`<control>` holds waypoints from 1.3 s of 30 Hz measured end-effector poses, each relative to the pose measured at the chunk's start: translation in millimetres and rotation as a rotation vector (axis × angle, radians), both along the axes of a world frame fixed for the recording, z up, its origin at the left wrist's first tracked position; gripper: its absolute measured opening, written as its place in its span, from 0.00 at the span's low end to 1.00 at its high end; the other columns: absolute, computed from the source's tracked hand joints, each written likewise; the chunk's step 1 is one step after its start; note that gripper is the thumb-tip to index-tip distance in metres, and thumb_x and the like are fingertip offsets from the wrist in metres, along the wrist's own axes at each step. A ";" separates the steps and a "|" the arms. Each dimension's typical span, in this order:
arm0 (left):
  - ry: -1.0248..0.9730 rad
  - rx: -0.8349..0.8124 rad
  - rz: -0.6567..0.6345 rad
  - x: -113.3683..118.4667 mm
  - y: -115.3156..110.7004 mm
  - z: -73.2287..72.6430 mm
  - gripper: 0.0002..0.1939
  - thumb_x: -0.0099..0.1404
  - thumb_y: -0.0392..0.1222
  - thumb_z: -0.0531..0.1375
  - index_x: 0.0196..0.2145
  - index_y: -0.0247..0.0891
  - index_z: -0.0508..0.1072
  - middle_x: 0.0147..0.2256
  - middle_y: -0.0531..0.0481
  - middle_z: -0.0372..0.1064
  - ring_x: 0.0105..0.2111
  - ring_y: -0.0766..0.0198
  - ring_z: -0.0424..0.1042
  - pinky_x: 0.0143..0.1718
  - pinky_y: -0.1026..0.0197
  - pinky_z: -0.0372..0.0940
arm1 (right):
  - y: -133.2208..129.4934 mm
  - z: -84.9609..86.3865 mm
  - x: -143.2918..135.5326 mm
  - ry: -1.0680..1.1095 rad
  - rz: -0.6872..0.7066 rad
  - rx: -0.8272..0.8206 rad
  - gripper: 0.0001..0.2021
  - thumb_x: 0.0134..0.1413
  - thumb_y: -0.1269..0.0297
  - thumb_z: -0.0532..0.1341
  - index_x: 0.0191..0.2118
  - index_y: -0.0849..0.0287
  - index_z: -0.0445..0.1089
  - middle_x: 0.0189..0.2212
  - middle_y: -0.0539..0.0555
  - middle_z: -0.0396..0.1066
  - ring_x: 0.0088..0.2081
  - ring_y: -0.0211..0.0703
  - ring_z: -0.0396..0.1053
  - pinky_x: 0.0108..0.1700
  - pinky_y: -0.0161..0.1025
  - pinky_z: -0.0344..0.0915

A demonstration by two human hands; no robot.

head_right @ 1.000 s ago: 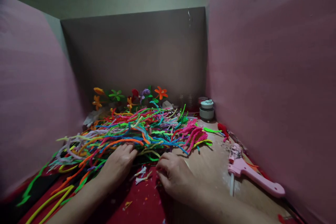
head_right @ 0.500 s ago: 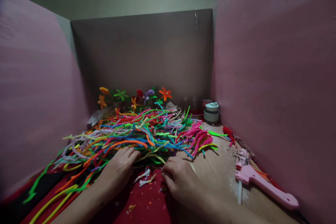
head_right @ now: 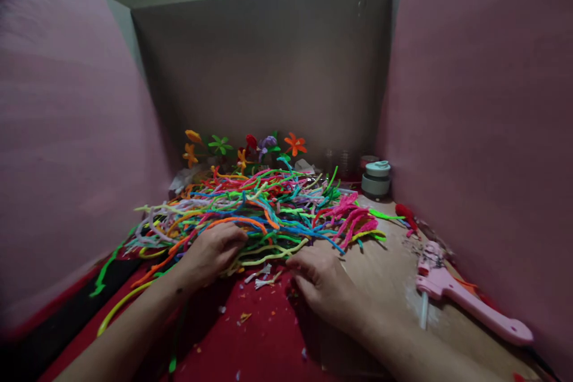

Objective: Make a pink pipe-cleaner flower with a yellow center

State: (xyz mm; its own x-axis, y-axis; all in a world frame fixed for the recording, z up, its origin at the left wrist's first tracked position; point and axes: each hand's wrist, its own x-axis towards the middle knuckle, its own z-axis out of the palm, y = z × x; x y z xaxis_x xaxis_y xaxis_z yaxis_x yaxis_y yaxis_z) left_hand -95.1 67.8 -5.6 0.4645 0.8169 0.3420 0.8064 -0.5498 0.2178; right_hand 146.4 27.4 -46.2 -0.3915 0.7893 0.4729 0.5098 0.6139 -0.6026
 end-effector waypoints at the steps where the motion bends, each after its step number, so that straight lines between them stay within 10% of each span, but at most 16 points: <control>1: -0.026 -0.038 0.008 -1.2 -1.2 3.9 0.08 0.60 0.34 0.52 0.30 0.37 0.72 0.31 0.50 0.69 0.33 0.65 0.67 0.36 0.64 0.60 | 0.2 -1.2 0.5 0.007 -0.015 -0.005 0.11 0.48 0.75 0.56 0.37 0.57 0.71 0.31 0.53 0.71 0.36 0.43 0.65 0.39 0.40 0.60; 7: 0.111 -0.226 0.084 -11.5 -8.5 21.1 0.11 0.57 0.48 0.55 0.35 0.40 0.71 0.29 0.53 0.68 0.29 0.63 0.67 0.29 0.63 0.58 | -0.3 -5.2 2.3 0.035 -0.061 -0.029 0.20 0.50 0.71 0.56 0.51 0.57 0.65 0.32 0.56 0.70 0.35 0.44 0.65 0.38 0.43 0.62; 15: 0.455 -0.088 0.068 -8.5 -8.4 2.2 0.12 0.55 0.40 0.54 0.40 0.38 0.66 0.37 0.46 0.63 0.36 0.59 0.64 0.35 0.60 0.58 | -1.3 -1.0 2.9 0.039 -0.035 -0.030 0.18 0.50 0.70 0.56 0.49 0.57 0.66 0.33 0.56 0.71 0.35 0.44 0.67 0.39 0.43 0.63; 26: 0.255 -0.094 0.035 -14.6 7.5 -1.0 0.06 0.59 0.39 0.53 0.29 0.38 0.68 0.32 0.48 0.64 0.35 0.61 0.65 0.36 0.61 0.59 | -0.5 11.9 5.1 0.008 0.023 -0.014 0.10 0.52 0.69 0.55 0.37 0.59 0.72 0.29 0.55 0.72 0.34 0.42 0.68 0.37 0.39 0.64; 34: 0.209 -0.075 0.013 -9.4 2.8 -3.3 0.14 0.59 0.46 0.54 0.41 0.37 0.67 0.37 0.47 0.65 0.38 0.60 0.65 0.38 0.60 0.60 | -0.4 48.7 22.8 0.491 0.164 -0.614 0.06 0.46 0.63 0.62 0.31 0.56 0.75 0.28 0.53 0.75 0.29 0.40 0.71 0.34 0.38 0.67; 39: 0.358 0.024 0.006 -1.3 -4.5 -5.7 0.17 0.57 0.49 0.56 0.41 0.35 0.67 0.38 0.43 0.64 0.38 0.55 0.64 0.38 0.55 0.60 | 9.5 59.7 48.0 0.682 0.221 -0.650 0.08 0.47 0.59 0.60 0.33 0.54 0.74 0.27 0.53 0.73 0.28 0.42 0.70 0.34 0.44 0.67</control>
